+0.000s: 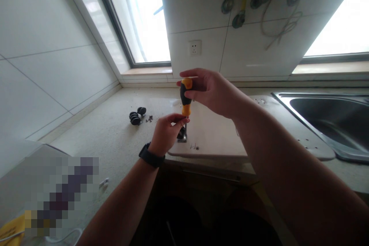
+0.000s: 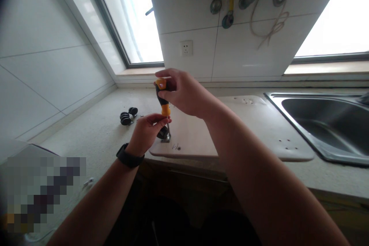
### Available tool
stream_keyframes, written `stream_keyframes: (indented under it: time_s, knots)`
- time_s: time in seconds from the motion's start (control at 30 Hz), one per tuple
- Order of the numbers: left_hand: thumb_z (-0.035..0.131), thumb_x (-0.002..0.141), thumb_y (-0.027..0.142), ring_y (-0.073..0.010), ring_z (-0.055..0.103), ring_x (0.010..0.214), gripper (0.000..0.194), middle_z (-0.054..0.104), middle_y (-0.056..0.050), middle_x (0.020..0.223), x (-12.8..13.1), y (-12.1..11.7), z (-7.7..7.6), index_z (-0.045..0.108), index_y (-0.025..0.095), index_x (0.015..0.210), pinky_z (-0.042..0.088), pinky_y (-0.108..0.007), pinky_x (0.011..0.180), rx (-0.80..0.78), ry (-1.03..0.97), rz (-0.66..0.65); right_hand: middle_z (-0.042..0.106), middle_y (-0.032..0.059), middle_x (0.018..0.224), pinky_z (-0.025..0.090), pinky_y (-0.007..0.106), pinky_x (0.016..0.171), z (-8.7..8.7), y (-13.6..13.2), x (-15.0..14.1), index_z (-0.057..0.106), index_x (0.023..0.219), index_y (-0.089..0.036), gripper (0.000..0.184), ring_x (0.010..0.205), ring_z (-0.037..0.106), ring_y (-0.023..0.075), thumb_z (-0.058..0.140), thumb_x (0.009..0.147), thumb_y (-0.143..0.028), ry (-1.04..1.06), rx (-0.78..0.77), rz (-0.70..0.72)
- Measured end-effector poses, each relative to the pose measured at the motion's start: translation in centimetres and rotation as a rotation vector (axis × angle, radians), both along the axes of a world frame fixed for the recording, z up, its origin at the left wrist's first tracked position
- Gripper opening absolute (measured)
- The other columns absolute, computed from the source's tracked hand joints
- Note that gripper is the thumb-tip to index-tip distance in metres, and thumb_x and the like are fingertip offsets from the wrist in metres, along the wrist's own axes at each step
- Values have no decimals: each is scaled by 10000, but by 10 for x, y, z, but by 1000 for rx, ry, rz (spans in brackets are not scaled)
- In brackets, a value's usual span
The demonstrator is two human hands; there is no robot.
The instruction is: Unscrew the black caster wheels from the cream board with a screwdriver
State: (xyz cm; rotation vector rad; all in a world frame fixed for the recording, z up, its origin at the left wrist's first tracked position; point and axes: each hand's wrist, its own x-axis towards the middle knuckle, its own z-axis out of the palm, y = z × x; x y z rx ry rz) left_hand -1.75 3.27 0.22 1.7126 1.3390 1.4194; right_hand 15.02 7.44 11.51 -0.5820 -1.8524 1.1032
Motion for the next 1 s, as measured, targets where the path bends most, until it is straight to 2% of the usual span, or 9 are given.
stream_keyframes:
  time_s: [0.07, 0.13, 0.27, 0.33, 0.57, 0.67, 0.77, 0.87, 1.0]
  knots:
    - [768, 849, 315, -176, 695, 784, 126, 798, -41, 900, 0, 0, 0, 789, 207, 909, 534, -315, 768, 3, 9, 6, 690, 85, 1068, 572, 403, 905, -2, -3, -1, 583, 1176, -146, 358, 978, 650, 194, 672, 834, -206, -76, 85, -69]
    - [766, 849, 312, -173, 682, 763, 116, 792, -36, 865, 1, -1, 2, 787, 205, 889, 526, -313, 752, 6, 32, 11, 672, 71, 1005, 560, 414, 839, -6, -4, -4, 601, 1094, -164, 357, 899, 626, 197, 732, 815, -344, -183, 219, -234]
    - [764, 847, 306, -167, 664, 737, 106, 782, -30, 827, 2, -2, 3, 781, 204, 869, 509, -307, 722, 15, 63, 40, 683, 44, 926, 551, 414, 746, -13, -1, -9, 615, 1012, -187, 537, 834, 628, 209, 884, 632, -455, -188, 260, -458]
    - [771, 840, 315, -161, 656, 726, 118, 776, -31, 823, 2, -1, 1, 772, 200, 867, 506, -300, 707, 11, 40, 52, 708, 51, 959, 565, 419, 765, -13, 0, -8, 638, 1055, -182, 565, 868, 658, 222, 901, 610, -409, -133, 198, -426]
    - [778, 836, 391, -160, 674, 755, 253, 772, -49, 879, -1, 2, -3, 754, 189, 986, 537, -288, 709, -11, -24, -10, 705, 100, 1193, 550, 407, 988, -4, -3, 2, 607, 1269, -153, 488, 1120, 659, 227, 691, 790, -179, -103, 128, -82]
    - [720, 891, 371, -193, 708, 930, 245, 788, -66, 1031, -4, 1, 1, 767, 213, 1072, 549, -338, 870, -38, 62, -114, 684, 84, 1226, 565, 388, 932, -6, -3, 0, 590, 1276, -190, 464, 1060, 663, 206, 624, 814, -158, -107, 135, -102]
    - [703, 906, 340, -204, 714, 1025, 200, 791, -62, 1084, -6, 0, 4, 785, 223, 1046, 523, -370, 984, -82, 42, -159, 685, 71, 1163, 558, 395, 869, -10, -2, -5, 640, 1227, -217, 412, 957, 647, 201, 686, 840, -350, -162, 229, -234]
    - [760, 855, 362, -206, 734, 944, 183, 804, -64, 1003, -4, 2, 2, 796, 212, 955, 552, -366, 926, -102, -14, -106, 709, 58, 1026, 542, 415, 849, -10, 0, -6, 684, 1161, -212, 489, 927, 632, 219, 782, 758, -472, -176, 284, -326]
    - [806, 806, 356, -178, 721, 821, 168, 802, -49, 918, 0, 4, -3, 780, 200, 863, 565, -325, 809, -76, -61, -40, 718, 89, 1073, 543, 408, 881, -7, -1, -3, 645, 1220, -144, 447, 949, 654, 212, 715, 799, -277, -122, 234, -226]
